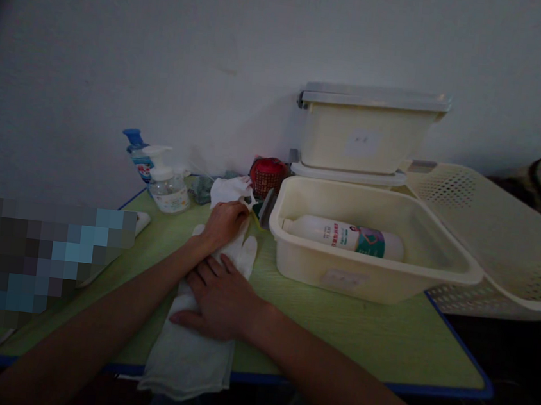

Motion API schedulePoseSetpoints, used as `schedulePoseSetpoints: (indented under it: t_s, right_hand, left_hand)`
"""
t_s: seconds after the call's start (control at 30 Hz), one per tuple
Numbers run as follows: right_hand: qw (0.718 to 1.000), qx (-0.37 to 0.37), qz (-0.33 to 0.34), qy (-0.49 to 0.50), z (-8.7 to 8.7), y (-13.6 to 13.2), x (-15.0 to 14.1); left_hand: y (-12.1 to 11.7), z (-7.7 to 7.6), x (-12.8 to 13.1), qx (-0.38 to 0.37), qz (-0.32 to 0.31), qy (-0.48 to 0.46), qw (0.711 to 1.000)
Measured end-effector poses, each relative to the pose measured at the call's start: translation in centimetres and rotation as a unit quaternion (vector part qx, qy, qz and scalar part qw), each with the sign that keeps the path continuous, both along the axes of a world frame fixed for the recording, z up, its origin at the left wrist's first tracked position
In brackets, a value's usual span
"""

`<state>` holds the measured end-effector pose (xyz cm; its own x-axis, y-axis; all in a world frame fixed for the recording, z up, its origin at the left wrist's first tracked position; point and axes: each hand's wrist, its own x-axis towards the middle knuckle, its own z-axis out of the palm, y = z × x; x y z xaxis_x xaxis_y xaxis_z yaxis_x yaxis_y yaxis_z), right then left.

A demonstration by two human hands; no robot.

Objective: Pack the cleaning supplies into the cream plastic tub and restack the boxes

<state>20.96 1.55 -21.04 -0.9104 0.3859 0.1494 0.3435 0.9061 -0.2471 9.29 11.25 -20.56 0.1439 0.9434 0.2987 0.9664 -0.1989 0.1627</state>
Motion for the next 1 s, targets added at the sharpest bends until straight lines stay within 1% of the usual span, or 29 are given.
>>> schedulePoseSetpoints:
  t_s: [0.3,0.53,0.67,1.0]
  right_hand:
    - [1.0,-0.007,-0.007,-0.004,0.0,-0.04,-0.04]
    - [1.0,-0.009,-0.001,-0.006,-0.17,0.05,-0.07]
    - [1.0,-0.006,-0.003,-0.006,-0.09,0.03,-0.03]
    - [1.0,-0.01,-0.001,-0.01,-0.06,0.04,-0.04]
  left_hand:
    - [0.08,-0.17,0.02,-0.012,0.006,0.004,1.0]
    - [0.07,0.22,-0.16,-0.032,0.031,0.011,0.999]
    - [-0.04,0.34,-0.08,-0.035,0.027,0.017,0.999]
    - [0.3,-0.05,-0.29,-0.041,-0.005,0.03,0.999]
